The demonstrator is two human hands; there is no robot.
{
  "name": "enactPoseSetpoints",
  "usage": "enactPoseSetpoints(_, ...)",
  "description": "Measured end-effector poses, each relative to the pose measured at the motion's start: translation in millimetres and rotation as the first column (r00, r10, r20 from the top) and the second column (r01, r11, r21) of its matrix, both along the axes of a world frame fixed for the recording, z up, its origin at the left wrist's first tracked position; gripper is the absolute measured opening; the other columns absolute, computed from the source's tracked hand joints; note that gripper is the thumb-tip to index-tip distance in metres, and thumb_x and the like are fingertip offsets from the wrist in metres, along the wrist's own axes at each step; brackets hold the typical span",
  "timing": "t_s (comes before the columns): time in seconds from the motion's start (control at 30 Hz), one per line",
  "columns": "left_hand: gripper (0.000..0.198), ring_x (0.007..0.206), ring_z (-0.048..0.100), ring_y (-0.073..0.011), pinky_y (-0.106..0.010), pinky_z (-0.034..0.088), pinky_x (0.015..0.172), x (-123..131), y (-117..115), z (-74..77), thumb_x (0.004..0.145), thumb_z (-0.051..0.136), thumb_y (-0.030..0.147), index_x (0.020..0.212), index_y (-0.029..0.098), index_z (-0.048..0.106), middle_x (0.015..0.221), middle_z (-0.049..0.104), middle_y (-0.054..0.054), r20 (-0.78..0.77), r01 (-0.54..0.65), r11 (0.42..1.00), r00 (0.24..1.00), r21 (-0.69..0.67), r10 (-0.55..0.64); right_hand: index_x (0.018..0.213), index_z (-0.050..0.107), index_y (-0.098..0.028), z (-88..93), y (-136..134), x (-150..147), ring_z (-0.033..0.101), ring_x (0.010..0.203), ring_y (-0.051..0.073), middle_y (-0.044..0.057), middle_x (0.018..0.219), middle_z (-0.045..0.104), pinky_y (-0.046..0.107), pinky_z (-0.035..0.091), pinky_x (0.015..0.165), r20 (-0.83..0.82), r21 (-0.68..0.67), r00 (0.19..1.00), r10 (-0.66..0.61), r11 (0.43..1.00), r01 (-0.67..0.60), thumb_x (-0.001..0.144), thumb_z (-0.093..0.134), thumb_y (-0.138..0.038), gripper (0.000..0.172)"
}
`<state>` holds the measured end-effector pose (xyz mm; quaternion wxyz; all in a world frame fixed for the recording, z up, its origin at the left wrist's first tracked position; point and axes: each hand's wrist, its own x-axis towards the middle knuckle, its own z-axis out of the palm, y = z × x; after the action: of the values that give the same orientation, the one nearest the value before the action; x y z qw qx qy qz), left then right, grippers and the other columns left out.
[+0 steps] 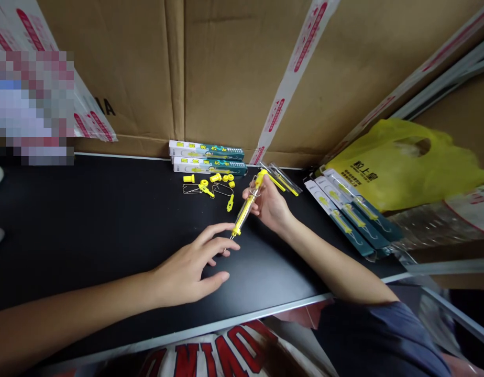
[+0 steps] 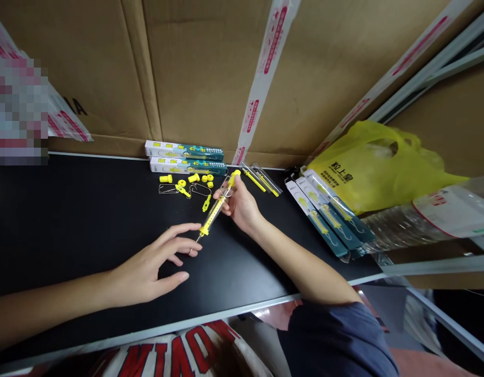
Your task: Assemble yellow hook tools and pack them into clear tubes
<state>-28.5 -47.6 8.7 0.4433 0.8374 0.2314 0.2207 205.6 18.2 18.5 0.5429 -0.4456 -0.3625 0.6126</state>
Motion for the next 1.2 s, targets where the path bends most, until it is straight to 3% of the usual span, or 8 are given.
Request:
enactPoseSetpoints(0.07, 0.036, 0.111, 0.059, -0.0188, -0.033, 0.053, 0.091, -0.3, -1.7, 0.8, 0.084, 0.057, 0.019, 0.12, 0.023, 0.053, 0.143, 0.041, -0.009, -0.023, 0.085, 0.992, 0.996, 0.092, -0.084, 0.08, 0.047, -0.021, -0.4, 1.5, 1.2, 0.035, 0.034, 0.005, -0.003, 0.058, 0.062, 0.018, 0.023, 0.033, 0.001, -0.008, 1.0, -0.007, 1.0, 0.007, 0.082, 0.051, -0.065, 0.045)
enactPoseSetpoints(0.17, 0.018, 0.093, 0.065, -0.0166, -0.039, 0.044, 0.105, 0.7, -4.6, 2.0, 0.085, 0.055, 0.02, 0.101, 0.021, 0.063, 0.103, 0.068, -0.004, -0.011, 0.277, 0.932, 0.959, 0.232, -0.283, 0.079, 0.049, -0.02, -0.3, 7.2, 9.2, 0.032, 0.033, 0.005, -0.005, 0.053, 0.059, 0.017, 0.021, 0.033, 0.016, 0.036, 0.998, -0.06, 0.998, 0.06, 0.083, 0.052, -0.064, 0.044)
enactPoseSetpoints(0.27, 0.013, 0.073, 0.066, -0.0151, -0.041, 0.034, 0.114, 2.0, -6.2, 4.1, 0.084, 0.054, 0.02, 0.09, 0.02, 0.065, 0.076, 0.07, -0.001, -0.014, 0.349, 0.895, 0.933, 0.277, -0.359, 0.075, 0.049, -0.02, 1.4, 11.8, 16.7, 0.029, 0.033, 0.004, -0.006, 0.05, 0.056, 0.017, 0.02, 0.032, 0.014, 0.065, 0.989, -0.15, 0.987, 0.149, 0.084, 0.05, -0.063, 0.044)
enactPoseSetpoints(0.47, 0.014, 0.074, 0.068, -0.0168, -0.04, 0.042, 0.108, 0.8, -4.5, 7.0, 0.083, 0.053, 0.02, 0.088, 0.022, 0.067, 0.079, 0.072, -0.002, 0.013, 0.331, 0.918, 0.94, 0.22, -0.342, 0.077, 0.051, -0.021, 2.5, 6.2, 10.8, 0.034, 0.033, 0.005, -0.003, 0.054, 0.06, 0.019, 0.024, 0.033, 0.069, 0.055, 0.996, -0.061, 0.997, 0.057, 0.085, 0.049, -0.063, 0.043)
enactPoseSetpoints(0.63, 0.014, 0.072, 0.068, -0.0177, -0.042, 0.041, 0.108, 0.0, -3.7, 6.6, 0.08, 0.055, 0.022, 0.088, 0.023, 0.066, 0.079, 0.073, -0.001, 0.022, 0.32, 0.922, 0.943, 0.218, -0.333, 0.075, 0.049, -0.021, 3.4, 6.6, 12.0, 0.032, 0.032, 0.005, -0.004, 0.053, 0.06, 0.019, 0.023, 0.033, 0.065, 0.05, 0.991, -0.116, 0.992, 0.113, 0.084, 0.05, -0.062, 0.042)
enactPoseSetpoints(0.77, 0.015, 0.072, 0.067, -0.0174, -0.038, 0.043, 0.107, -0.1, -4.2, 6.8, 0.082, 0.051, 0.024, 0.086, 0.022, 0.066, 0.075, 0.07, -0.002, -0.053, 0.344, 0.911, 0.939, 0.229, -0.341, 0.077, 0.049, -0.021, 5.7, 6.4, 12.6, 0.037, 0.033, 0.007, -0.002, 0.054, 0.063, 0.019, 0.026, 0.033, 0.078, 0.025, 0.997, -0.018, 1.0, 0.016, 0.086, 0.047, -0.058, 0.038)
enactPoseSetpoints(0.93, 0.013, 0.07, 0.066, -0.0185, -0.038, 0.045, 0.104, -2.1, -4.8, 7.4, 0.078, 0.054, 0.025, 0.084, 0.022, 0.065, 0.07, 0.068, -0.001, -0.07, 0.337, 0.908, 0.941, 0.25, -0.33, 0.075, 0.048, -0.021, 6.9, 6.9, 13.1, 0.035, 0.032, 0.006, -0.004, 0.052, 0.061, 0.019, 0.026, 0.033, 0.066, 0.037, 0.994, -0.088, 0.996, 0.086, 0.086, 0.048, -0.056, 0.036)
enactPoseSetpoints(1.2, 0.015, 0.065, 0.065, -0.0182, -0.036, 0.05, 0.097, -3.4, -6.2, 10.8, 0.079, 0.05, 0.021, 0.079, 0.023, 0.065, 0.065, 0.067, -0.001, -0.021, 0.351, 0.908, 0.934, 0.229, -0.356, 0.076, 0.049, -0.021, 3.3, 7.0, 12.3, 0.037, 0.032, 0.007, -0.003, 0.054, 0.062, 0.019, 0.03, 0.033, 0.058, 0.061, 0.997, -0.05, 0.997, 0.046, 0.087, 0.048, -0.054, 0.035)
